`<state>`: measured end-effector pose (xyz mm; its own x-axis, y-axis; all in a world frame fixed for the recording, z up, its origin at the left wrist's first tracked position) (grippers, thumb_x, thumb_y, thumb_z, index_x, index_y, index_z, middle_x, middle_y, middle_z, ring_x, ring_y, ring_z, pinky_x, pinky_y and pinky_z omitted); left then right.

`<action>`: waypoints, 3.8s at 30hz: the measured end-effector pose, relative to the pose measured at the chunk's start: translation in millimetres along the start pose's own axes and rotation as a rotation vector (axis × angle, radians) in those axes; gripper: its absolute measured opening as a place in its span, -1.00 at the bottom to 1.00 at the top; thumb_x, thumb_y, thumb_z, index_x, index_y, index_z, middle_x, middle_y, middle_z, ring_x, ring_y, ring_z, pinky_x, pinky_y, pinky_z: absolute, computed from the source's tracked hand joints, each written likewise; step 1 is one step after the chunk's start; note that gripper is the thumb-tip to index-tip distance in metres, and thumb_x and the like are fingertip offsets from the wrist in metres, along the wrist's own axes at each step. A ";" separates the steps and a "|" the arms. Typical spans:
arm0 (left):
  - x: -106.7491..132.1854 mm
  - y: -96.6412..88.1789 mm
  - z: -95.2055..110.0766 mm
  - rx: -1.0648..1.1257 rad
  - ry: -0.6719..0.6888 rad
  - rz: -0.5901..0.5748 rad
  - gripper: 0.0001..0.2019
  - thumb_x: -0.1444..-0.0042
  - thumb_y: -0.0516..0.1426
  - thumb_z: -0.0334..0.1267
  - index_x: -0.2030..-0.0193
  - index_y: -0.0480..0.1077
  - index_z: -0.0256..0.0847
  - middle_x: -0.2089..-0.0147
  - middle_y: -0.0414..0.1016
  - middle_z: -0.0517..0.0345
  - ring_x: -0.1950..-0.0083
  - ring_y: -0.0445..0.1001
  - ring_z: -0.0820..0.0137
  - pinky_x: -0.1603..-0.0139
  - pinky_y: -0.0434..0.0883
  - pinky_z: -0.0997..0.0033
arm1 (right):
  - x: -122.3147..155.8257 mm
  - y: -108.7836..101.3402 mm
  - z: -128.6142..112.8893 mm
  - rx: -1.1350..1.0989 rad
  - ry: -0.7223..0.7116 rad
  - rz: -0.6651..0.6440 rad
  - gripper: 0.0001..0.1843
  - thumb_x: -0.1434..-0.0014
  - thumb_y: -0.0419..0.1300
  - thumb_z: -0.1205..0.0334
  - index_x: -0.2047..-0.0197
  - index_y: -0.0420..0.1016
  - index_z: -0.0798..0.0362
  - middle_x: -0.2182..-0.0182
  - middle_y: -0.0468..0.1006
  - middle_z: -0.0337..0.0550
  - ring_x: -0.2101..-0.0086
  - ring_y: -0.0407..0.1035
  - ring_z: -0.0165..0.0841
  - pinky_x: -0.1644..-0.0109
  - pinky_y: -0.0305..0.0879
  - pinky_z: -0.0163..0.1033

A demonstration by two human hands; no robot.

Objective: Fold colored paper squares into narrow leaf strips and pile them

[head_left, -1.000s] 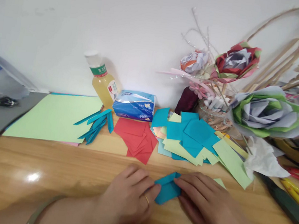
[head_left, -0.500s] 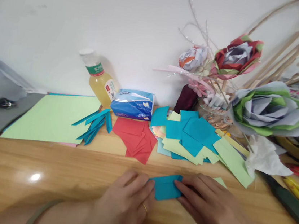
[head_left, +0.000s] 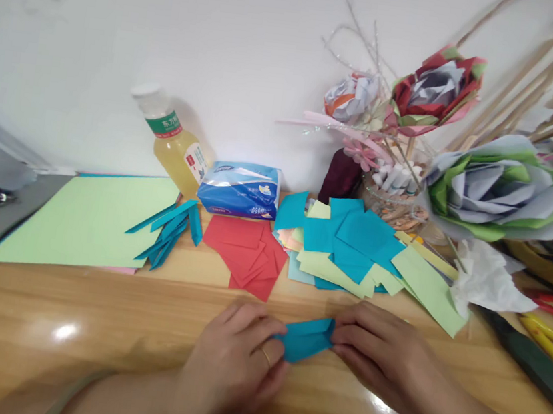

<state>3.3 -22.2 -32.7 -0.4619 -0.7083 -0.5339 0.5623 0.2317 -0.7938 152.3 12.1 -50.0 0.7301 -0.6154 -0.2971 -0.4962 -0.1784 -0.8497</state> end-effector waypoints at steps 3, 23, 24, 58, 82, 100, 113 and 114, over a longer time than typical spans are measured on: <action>-0.1 4.6 -4.0 0.062 -0.062 -0.074 -0.90 -0.09 0.11 -0.33 0.43 0.39 -0.22 0.30 0.51 0.18 0.26 0.37 0.33 0.25 0.38 0.30 | -0.2 1.1 2.0 -0.045 0.033 -0.007 -0.86 -0.25 0.02 0.36 0.28 0.39 0.03 0.33 0.42 -0.15 0.31 0.32 -0.37 0.27 0.27 -0.25; -5.2 19.5 -20.0 0.185 -0.351 -0.240 -0.87 -0.06 0.05 -0.40 0.48 0.34 -0.23 0.39 0.36 0.12 0.27 0.29 0.31 0.30 0.32 0.29 | -5.6 8.5 1.4 -0.026 0.287 0.016 -0.84 -0.18 0.00 0.39 0.42 0.28 0.03 0.43 0.33 -0.19 0.40 0.27 -0.36 0.38 0.20 -0.26; -4.7 20.1 -20.0 0.176 -0.355 -0.254 -0.87 -0.07 0.04 -0.39 0.48 0.35 -0.23 0.38 0.35 0.11 0.26 0.29 0.30 0.30 0.32 0.28 | -5.6 8.9 1.4 -0.017 0.282 0.016 -0.83 -0.20 0.00 0.38 0.42 0.28 0.04 0.43 0.33 -0.19 0.40 0.27 -0.36 0.39 0.19 -0.26; 8.0 10.6 17.5 -0.275 0.246 -0.113 -0.71 -0.23 -0.09 -0.43 0.08 0.41 -0.26 0.13 0.47 0.13 0.13 0.34 0.34 0.05 0.26 0.27 | -7.6 6.4 -33.6 0.361 -0.178 0.019 -0.57 -0.34 -0.25 0.38 0.01 0.41 0.12 0.17 0.54 -0.08 0.14 0.37 -0.30 0.14 0.36 -0.19; 19.2 14.9 22.8 -0.360 0.312 -0.170 -0.62 -0.22 -0.18 -0.47 0.08 0.45 -0.35 0.01 0.49 0.04 0.03 0.40 0.27 -0.09 0.18 0.22 | -2.9 9.6 4.5 -0.114 0.186 0.074 -0.90 -0.22 0.04 0.38 0.23 0.32 0.01 0.33 0.44 -0.20 0.32 0.38 -0.39 0.29 0.35 -0.29; 18.8 10.8 23.6 -0.372 0.270 -0.159 -0.64 -0.24 -0.15 -0.44 0.14 0.48 -0.37 0.05 0.52 0.02 -0.02 0.39 0.25 -0.32 -0.16 0.04 | 1.8 16.9 -40.5 0.591 -0.267 -0.052 -0.51 -0.16 -0.17 0.49 -0.11 0.32 0.23 -0.11 0.36 0.01 -0.12 0.19 -0.13 -0.05 0.24 0.00; 20.0 -1.1 27.7 -0.416 0.256 -0.047 -0.68 -0.14 -0.10 -0.48 0.23 0.50 -0.44 0.10 0.52 -0.11 -0.07 0.36 0.15 -0.28 -0.05 -0.01 | 4.9 16.1 -35.5 0.612 -0.205 -0.037 -0.47 -0.17 -0.20 0.51 -0.17 0.26 0.17 -0.13 0.34 -0.07 -0.11 0.21 -0.16 -0.03 0.33 0.02; 19.3 0.4 27.6 -0.402 0.258 -0.054 -0.67 -0.16 -0.11 -0.47 0.19 0.49 -0.43 0.06 0.50 -0.09 -0.11 0.33 0.16 -0.29 -0.07 -0.02 | 4.9 16.5 -36.1 0.608 -0.206 -0.036 -0.48 -0.18 -0.19 0.50 -0.16 0.27 0.17 -0.13 0.34 -0.06 -0.11 0.22 -0.17 -0.03 0.33 0.01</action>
<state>13.5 -54.1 -35.3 -0.6666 -0.5499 -0.5033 0.2464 0.4746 -0.8450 130.7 -21.5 -49.7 0.8466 -0.4461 -0.2905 -0.1593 0.3083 -0.9379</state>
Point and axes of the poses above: each hand's wrist, its own x-axis away from the middle knuckle, its own y-axis out of the palm, z = x × y, the point moved 7 cm from there along -x, towards the middle knuckle
